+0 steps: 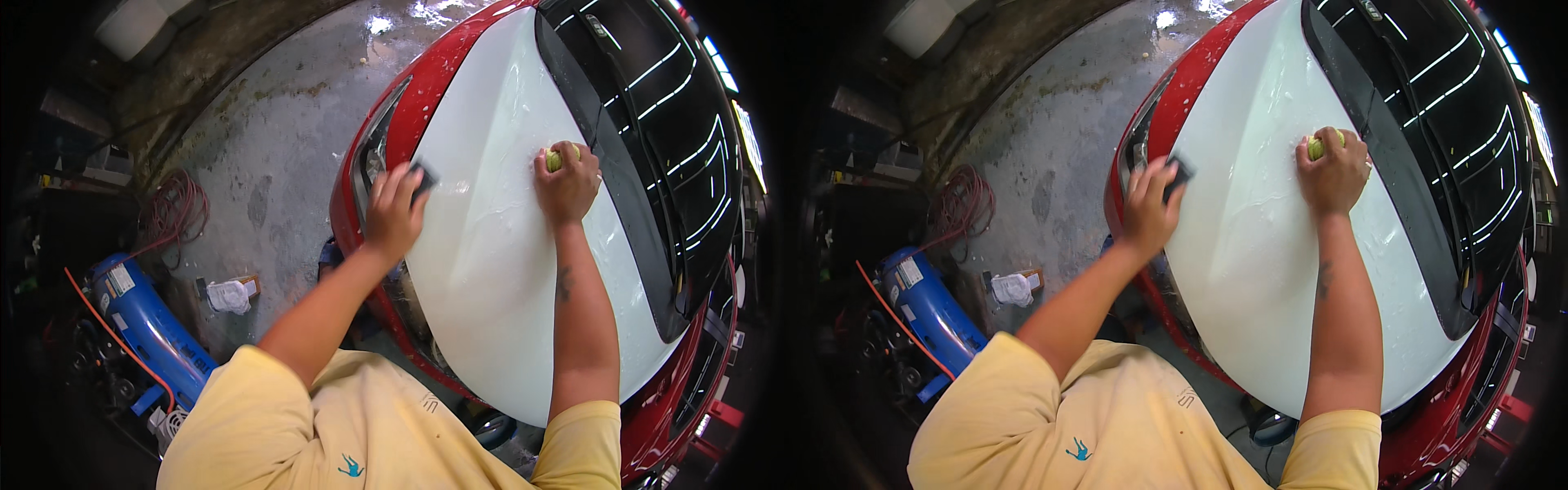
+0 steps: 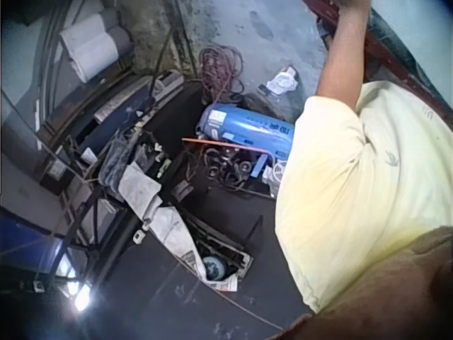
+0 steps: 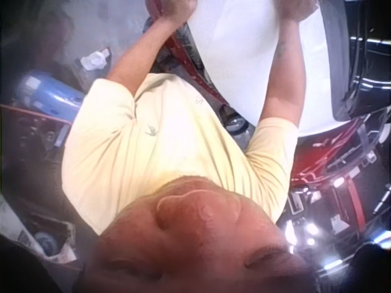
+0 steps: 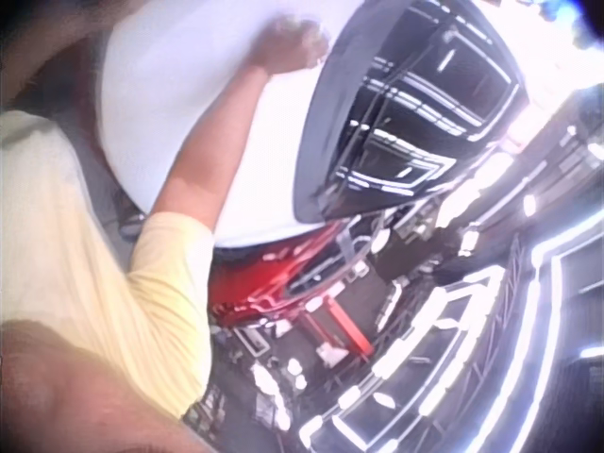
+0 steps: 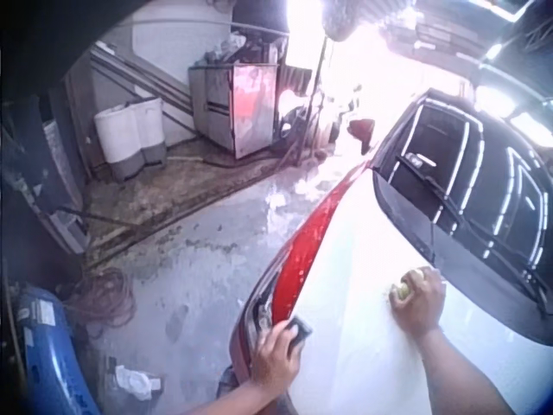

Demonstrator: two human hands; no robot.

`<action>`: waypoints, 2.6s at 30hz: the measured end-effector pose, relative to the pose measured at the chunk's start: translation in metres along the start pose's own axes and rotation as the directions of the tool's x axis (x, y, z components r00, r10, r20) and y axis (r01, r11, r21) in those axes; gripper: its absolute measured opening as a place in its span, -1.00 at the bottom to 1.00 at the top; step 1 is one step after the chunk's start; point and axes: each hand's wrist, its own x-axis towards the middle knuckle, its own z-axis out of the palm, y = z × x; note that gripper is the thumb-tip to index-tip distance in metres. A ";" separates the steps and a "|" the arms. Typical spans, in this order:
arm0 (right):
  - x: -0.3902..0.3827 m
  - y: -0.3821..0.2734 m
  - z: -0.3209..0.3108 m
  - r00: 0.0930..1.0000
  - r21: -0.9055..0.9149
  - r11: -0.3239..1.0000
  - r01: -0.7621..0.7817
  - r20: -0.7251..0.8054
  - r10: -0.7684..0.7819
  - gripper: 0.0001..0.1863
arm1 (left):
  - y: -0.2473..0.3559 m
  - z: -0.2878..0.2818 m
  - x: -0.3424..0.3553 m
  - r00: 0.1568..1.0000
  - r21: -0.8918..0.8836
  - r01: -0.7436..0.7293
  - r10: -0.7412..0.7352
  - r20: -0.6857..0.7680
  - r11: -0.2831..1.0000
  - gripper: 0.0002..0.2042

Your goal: The person sands the white hood of a red car using a small black sanding block and a yellow cloth, repeatedly dipping the tools into a bucket of water and wiping the surface.

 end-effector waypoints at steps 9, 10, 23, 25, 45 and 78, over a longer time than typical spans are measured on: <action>0.003 -0.004 -0.002 1.000 0.009 1.000 0.011 0.010 -0.011 -0.81 | -0.011 0.014 0.067 0.998 -0.012 0.017 -0.016 0.059 1.000 -0.57; 0.004 -0.004 0.000 1.000 0.015 1.000 0.002 0.010 -0.002 -0.81 | -0.014 0.010 0.043 1.000 -0.008 -0.007 0.007 0.023 1.000 -0.56; 0.002 0.000 0.003 1.000 0.001 1.000 0.021 -0.015 -0.021 -0.81 | 0.006 -0.001 -0.028 0.998 -0.005 0.059 -0.058 0.009 0.998 -0.56; 0.002 0.000 0.002 1.000 -0.011 1.000 0.021 -0.021 -0.021 -0.81 | 0.038 -0.017 -0.118 0.994 -0.009 0.110 -0.109 0.025 0.994 -0.52; 0.002 -0.003 0.006 0.999 -0.103 0.995 0.001 0.032 0.003 -0.78 | 0.017 -0.010 -0.076 0.967 -0.046 0.231 -0.234 -0.098 0.972 -0.58; 0.002 0.000 0.007 1.000 -0.074 0.997 0.009 0.019 -0.008 -0.80 | 0.032 -0.010 -0.091 0.699 -0.546 0.616 -0.714 0.047 0.567 -0.66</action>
